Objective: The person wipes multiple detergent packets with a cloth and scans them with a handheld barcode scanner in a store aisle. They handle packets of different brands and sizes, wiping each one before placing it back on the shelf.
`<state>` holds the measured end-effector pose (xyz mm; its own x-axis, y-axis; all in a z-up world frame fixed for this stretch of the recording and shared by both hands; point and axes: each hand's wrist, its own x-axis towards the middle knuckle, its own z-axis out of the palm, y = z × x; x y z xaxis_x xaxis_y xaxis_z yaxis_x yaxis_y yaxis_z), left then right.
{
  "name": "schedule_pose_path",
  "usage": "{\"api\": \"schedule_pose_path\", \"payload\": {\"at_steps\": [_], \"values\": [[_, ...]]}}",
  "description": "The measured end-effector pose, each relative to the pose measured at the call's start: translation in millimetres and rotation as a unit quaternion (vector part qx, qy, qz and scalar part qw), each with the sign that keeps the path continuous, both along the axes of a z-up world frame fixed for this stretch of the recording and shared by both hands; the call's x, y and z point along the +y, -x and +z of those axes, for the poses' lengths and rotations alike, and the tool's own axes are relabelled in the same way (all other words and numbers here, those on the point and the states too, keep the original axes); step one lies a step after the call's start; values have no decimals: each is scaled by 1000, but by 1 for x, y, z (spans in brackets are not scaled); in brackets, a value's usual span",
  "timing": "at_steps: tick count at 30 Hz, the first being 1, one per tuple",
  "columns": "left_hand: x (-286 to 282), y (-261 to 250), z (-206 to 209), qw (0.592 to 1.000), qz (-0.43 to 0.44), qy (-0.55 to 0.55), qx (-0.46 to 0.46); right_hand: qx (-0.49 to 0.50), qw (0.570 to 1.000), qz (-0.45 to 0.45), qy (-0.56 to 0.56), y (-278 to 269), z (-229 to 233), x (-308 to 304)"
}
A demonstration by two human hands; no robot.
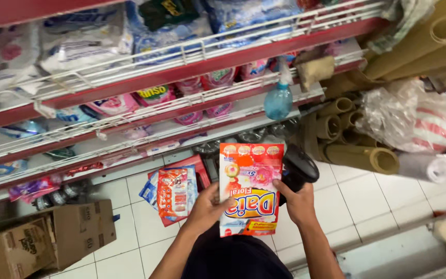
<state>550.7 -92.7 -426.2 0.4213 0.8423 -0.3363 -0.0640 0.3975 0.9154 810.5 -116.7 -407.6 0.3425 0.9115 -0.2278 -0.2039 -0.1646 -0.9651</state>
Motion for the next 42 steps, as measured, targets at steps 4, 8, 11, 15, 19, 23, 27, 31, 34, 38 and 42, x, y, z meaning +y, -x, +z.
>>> {"api": "schedule_pose_path", "payload": {"at_steps": [4, 8, 11, 15, 19, 23, 27, 31, 34, 38, 42], "values": [[13, 14, 29, 961, -112, -78, 241, -128, 991, -18, -20, 10, 9, 10], [23, 28, 48, 873, 39, -360, 326, -15, 999, -50, 3, 5, 5, 17], [35, 48, 54, 787, 84, -541, 285, 66, 997, -24, 23, 6, -6, 21], [35, 57, 55, 767, 110, -575, 262, 133, 986, 99, 21, 18, -29, 21], [31, 58, 56, 789, 91, -565, 223, 334, 927, 55, 160, 28, -51, 30], [28, 53, 60, 781, 49, -575, 237, 354, 927, 107, 66, 20, -53, 45], [30, 29, 55, 807, 207, -497, 243, 138, 973, 182, 38, -2, -43, 67], [38, -4, 40, 933, 352, 5, -70, 167, 953, 251, 28, -28, -34, 93], [32, -41, 27, 882, 351, -38, -311, 13, 963, 271, 14, -51, -30, 112], [27, -71, 9, 923, 322, -207, -45, -51, 928, 368, 14, -81, -27, 132], [13, -82, 14, 898, 375, -206, 103, -7, 901, 434, 11, -83, -22, 147]]}}
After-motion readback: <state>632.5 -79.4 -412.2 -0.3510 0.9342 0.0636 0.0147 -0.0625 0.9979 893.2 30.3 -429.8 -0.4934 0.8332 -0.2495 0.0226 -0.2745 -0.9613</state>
